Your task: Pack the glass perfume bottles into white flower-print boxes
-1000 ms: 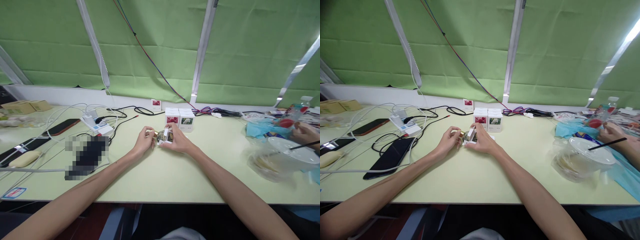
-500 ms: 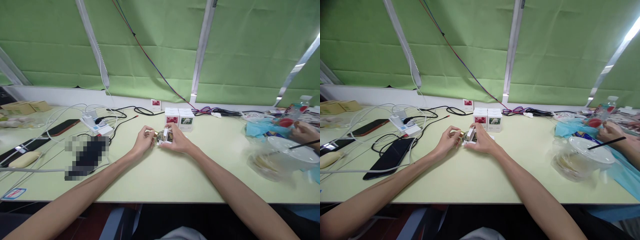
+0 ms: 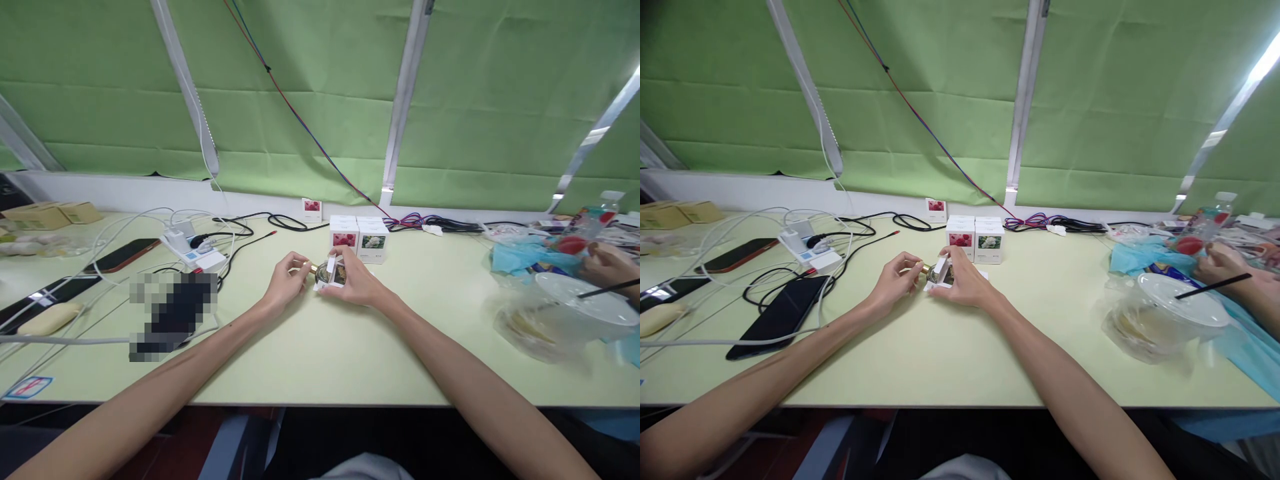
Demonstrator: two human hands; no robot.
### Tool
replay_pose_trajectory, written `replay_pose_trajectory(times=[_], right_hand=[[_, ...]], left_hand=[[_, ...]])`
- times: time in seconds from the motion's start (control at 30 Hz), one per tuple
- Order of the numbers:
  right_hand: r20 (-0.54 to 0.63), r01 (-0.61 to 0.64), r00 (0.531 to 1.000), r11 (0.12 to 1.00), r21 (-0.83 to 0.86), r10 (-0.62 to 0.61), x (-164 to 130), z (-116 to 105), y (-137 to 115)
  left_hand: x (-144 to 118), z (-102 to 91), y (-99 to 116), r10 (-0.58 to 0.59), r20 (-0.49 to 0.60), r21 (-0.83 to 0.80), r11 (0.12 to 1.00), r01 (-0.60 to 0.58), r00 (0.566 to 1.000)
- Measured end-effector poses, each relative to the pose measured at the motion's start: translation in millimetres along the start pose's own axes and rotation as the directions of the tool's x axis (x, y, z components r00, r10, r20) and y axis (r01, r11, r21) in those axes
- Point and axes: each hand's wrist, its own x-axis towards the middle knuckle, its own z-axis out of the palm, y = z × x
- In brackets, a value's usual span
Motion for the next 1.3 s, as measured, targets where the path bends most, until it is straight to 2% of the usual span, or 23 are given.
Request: replay_pose_trajectory(times=[0.8,1.3], right_hand=[[-0.005,0.016,1.000,1.000,-0.012,-0.016,0.4,-0.4,0.6],[0.005,0.022,1.000,1.000,-0.007,-0.022,0.0,0.0,0.7]], left_hand=[[-0.7,-0.1,-0.4,0.011,0.059,0.047,0.999,-0.014,0.998],[2.6,-2.8,-5.4,0.021,0.158,0.111,0.993,-0.039,0.987]])
